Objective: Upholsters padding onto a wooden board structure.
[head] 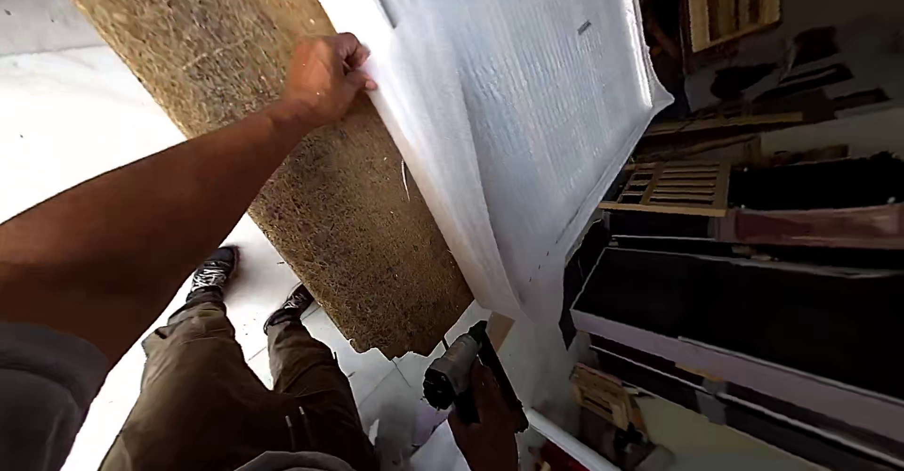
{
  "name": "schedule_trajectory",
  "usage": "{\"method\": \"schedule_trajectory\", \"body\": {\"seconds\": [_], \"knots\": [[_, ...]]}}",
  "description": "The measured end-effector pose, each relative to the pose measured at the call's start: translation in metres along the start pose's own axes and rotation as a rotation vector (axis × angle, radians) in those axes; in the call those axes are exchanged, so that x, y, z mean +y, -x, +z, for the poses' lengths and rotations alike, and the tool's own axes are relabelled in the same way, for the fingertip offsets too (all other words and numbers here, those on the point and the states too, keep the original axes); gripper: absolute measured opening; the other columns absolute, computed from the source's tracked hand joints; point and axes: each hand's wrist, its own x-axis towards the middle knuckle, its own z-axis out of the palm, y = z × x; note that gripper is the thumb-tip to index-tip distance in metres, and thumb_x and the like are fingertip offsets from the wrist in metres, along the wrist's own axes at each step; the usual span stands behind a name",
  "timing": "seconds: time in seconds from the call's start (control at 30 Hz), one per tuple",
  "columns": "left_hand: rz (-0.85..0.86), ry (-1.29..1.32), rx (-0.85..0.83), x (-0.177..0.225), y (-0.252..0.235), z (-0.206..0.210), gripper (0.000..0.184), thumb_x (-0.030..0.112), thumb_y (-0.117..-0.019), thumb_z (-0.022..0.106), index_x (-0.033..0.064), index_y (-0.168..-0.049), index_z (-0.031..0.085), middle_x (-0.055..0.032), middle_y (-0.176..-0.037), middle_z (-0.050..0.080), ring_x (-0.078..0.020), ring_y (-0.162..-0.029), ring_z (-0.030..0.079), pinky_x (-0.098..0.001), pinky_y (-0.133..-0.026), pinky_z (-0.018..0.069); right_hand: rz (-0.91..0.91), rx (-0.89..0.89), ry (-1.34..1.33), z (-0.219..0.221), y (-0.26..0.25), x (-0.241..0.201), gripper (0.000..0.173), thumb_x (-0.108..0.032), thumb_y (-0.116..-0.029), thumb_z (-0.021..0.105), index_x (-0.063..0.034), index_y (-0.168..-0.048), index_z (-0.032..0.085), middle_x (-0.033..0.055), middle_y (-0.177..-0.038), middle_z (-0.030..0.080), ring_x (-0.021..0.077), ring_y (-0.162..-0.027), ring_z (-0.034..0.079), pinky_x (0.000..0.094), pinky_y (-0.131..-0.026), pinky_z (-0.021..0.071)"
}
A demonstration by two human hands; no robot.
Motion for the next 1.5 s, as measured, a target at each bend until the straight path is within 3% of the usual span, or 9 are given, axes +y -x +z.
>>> {"method": "schedule_trajectory", "body": {"seconds": [0.1, 0.3, 0.6, 0.67, 0.8, 0.93, 1.07, 1.37, 1.5], "knots": [[0.007, 0.083, 0.067, -0.020, 0.000, 0.013, 0.030, 0.025, -0.0979, 0.069, 0.0001, -0.114, 0.064, -0.0177, -0.104, 0.069, -0.0294, -0.093, 0.069, -0.0497, -0.089, 0.0541, 0.021, -0.064, 0.153, 0.006, -0.019, -0.001, 0.077, -0.012, -0.0658, 0.083, 0.0034, -0.139, 0.061, 0.0229, -0.138, 0.063, 0.0355, -0.110, 0.071, 0.0533, -0.085, 0.0604], [0.082, 0.216, 0.198, -0.032, -0.009, 0.028, 0.021, 0.024, -0.0974, 0.067, 0.0046, -0.106, 0.069, -0.0078, -0.097, 0.070, -0.0178, -0.093, 0.067, -0.0388, -0.090, 0.0530, 0.005, -0.061, 0.238, 0.007, -0.043, 0.000, 0.078, -0.006, -0.0631, 0.083, 0.0082, -0.136, 0.061, 0.0284, -0.134, 0.063, 0.0396, -0.112, 0.069, 0.0543, -0.091, 0.0582], [0.047, 0.192, 0.158, -0.030, -0.015, 0.027, 0.016, 0.025, -0.0979, 0.067, 0.0125, -0.108, 0.067, -0.0025, -0.099, 0.071, -0.0180, -0.097, 0.069, -0.0416, -0.090, 0.0537, -0.089, -0.055, 0.304, 0.005, -0.054, -0.016, 0.080, -0.007, -0.0609, 0.082, 0.0138, -0.135, 0.059, 0.0266, -0.120, 0.068, 0.0304, -0.098, 0.071, 0.0427, -0.083, 0.0598], [0.043, 0.189, 0.152, -0.032, -0.015, 0.027, 0.015, 0.025, -0.0981, 0.067, 0.0125, -0.107, 0.067, -0.0023, -0.097, 0.071, -0.0182, -0.096, 0.069, -0.0416, -0.089, 0.0537, -0.157, -0.016, 0.308, 0.005, -0.066, -0.025, 0.076, -0.009, -0.0591, 0.080, 0.0125, -0.131, 0.063, 0.0266, -0.124, 0.068, 0.0295, -0.104, 0.071, 0.0403, -0.087, 0.0596], [0.050, 0.193, 0.145, -0.031, -0.015, 0.028, 0.016, 0.026, -0.0976, 0.068, 0.0124, -0.105, 0.068, -0.0038, -0.096, 0.071, -0.0202, -0.095, 0.069, -0.0433, -0.088, 0.0540, -0.173, 0.017, 0.325, 0.011, -0.096, -0.039, 0.079, -0.010, -0.0591, 0.081, 0.0079, -0.134, 0.063, 0.0219, -0.124, 0.069, 0.0264, -0.102, 0.072, 0.0399, -0.083, 0.0610], [0.040, 0.206, 0.132, -0.032, -0.018, 0.022, 0.017, 0.030, -0.0971, 0.069, 0.0139, -0.103, 0.069, -0.0047, -0.095, 0.071, -0.0232, -0.093, 0.069, -0.0491, -0.083, 0.0536, -0.132, -0.026, 0.320, 0.009, -0.105, -0.074, 0.081, -0.005, -0.0590, 0.081, 0.0142, -0.135, 0.059, 0.0247, -0.116, 0.070, 0.0279, -0.094, 0.072, 0.0410, -0.080, 0.0603], [0.035, 0.210, 0.120, -0.034, -0.020, 0.024, 0.016, 0.030, -0.0981, 0.067, 0.0140, -0.101, 0.069, -0.0044, -0.094, 0.070, -0.0234, -0.092, 0.069, -0.0488, -0.081, 0.0537, -0.168, 0.021, 0.302, 0.013, -0.127, -0.092, 0.080, -0.008, -0.0597, 0.082, 0.0105, -0.135, 0.061, 0.0238, -0.124, 0.069, 0.0266, -0.104, 0.072, 0.0383, -0.086, 0.0602], [0.037, 0.271, 0.116, -0.036, -0.020, 0.021, 0.014, 0.024, -0.0981, 0.068, 0.0106, -0.097, 0.070, -0.0068, -0.093, 0.070, -0.0240, -0.089, 0.069, -0.0469, -0.081, 0.0549, -0.195, -0.007, 0.318, 0.013, -0.173, -0.155, 0.086, -0.012, -0.0578, 0.085, 0.0056, -0.138, 0.061, 0.0213, -0.128, 0.068, 0.0249, -0.103, 0.073, 0.0384, -0.083, 0.0614], [0.031, 0.320, 0.095, -0.036, -0.021, 0.020, 0.011, 0.019, -0.0970, 0.069, 0.0086, -0.093, 0.070, -0.0078, -0.089, 0.069, -0.0242, -0.086, 0.069, -0.0465, -0.080, 0.0551, -0.148, 0.014, 0.332, 0.013, -0.205, -0.184, 0.088, -0.009, -0.0560, 0.084, 0.0056, -0.139, 0.060, 0.0196, -0.118, 0.071, 0.0264, -0.093, 0.073, 0.0416, -0.076, 0.0613]]}}
